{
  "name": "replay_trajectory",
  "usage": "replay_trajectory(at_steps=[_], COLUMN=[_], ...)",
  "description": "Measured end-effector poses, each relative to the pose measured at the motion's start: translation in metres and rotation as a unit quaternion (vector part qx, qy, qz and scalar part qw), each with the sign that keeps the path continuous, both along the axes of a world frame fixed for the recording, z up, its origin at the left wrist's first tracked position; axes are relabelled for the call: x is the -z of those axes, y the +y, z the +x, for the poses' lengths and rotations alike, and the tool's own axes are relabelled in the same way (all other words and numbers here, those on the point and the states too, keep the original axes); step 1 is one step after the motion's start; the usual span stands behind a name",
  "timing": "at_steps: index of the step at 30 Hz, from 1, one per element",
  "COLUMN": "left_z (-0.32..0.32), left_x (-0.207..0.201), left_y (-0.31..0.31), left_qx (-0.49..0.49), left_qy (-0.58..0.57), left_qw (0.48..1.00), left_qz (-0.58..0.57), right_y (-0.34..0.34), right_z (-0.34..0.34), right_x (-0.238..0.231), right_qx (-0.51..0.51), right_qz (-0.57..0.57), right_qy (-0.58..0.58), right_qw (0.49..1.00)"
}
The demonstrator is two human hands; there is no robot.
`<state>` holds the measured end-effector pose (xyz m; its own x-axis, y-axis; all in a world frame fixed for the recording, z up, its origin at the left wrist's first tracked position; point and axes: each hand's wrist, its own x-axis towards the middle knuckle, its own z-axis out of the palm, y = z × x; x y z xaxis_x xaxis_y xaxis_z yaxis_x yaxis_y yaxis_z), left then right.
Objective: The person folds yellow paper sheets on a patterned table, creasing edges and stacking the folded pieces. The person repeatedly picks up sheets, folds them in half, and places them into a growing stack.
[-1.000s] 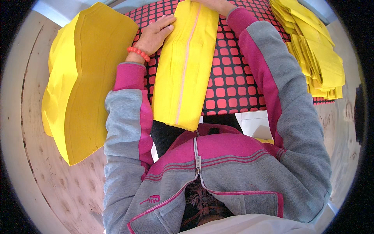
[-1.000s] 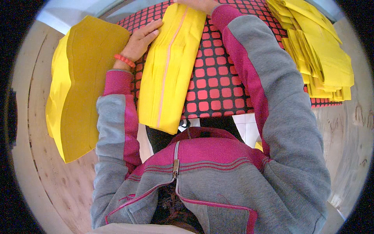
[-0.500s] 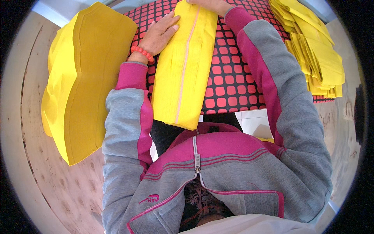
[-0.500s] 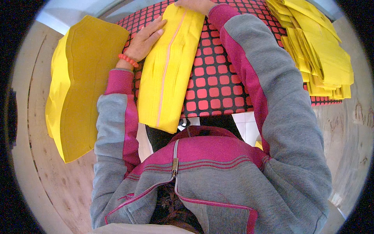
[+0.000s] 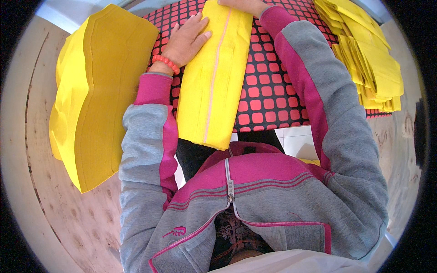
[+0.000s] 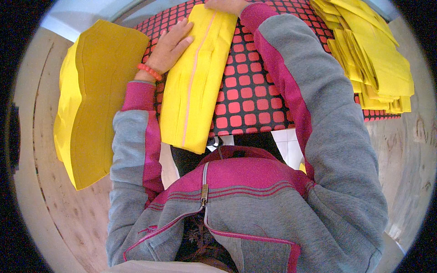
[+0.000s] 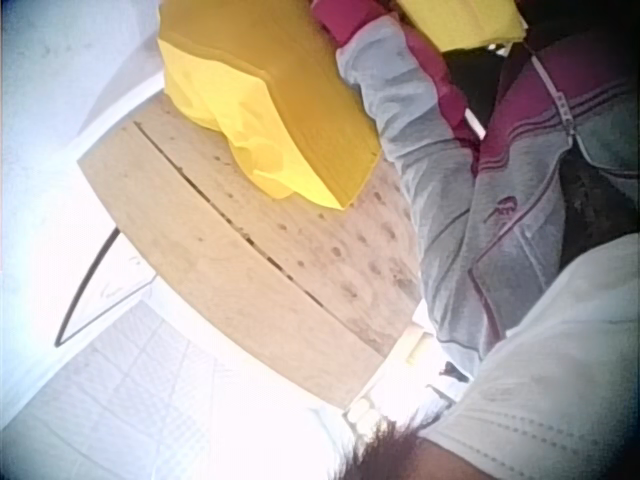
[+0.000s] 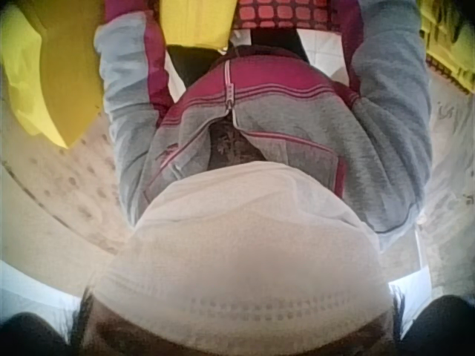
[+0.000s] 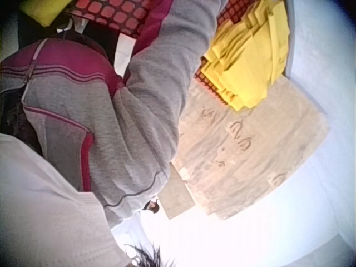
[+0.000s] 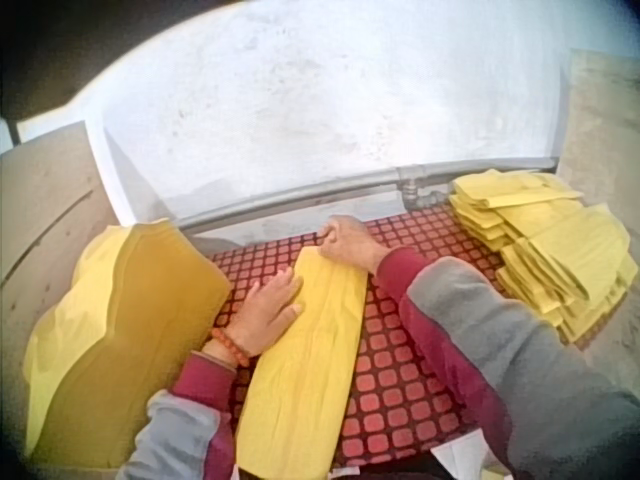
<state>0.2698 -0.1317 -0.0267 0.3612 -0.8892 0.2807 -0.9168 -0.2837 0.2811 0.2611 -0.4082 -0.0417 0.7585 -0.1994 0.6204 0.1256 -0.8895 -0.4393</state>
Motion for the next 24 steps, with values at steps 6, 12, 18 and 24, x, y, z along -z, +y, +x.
replay_trajectory(at_steps=[6, 12, 18, 24], left_z=[-0.01, -0.014, -0.018, -0.022], left_x=[-0.006, -0.011, -0.015, -0.017], left_y=[-0.002, -0.002, -0.002, -0.004], left_qx=[-0.024, 0.017, 0.021, 0.041], left_qy=[-0.126, -0.084, -0.087, -0.083], left_qw=[0.989, 0.995, 0.994, 0.992], left_qz=[0.07, 0.057, 0.065, 0.088], right_y=[0.001, 0.007, 0.064, 0.064], right_z=[-0.004, -0.022, -0.055, -0.058], right_x=[0.0, -0.037, -0.019, -0.017], right_qx=[-0.001, -0.073, -0.322, -0.281], right_qz=[-0.008, 0.064, 0.017, -0.129], right_qy=[-0.022, -0.055, 0.034, 0.111], right_qw=[1.0, 0.994, 0.946, 0.944])
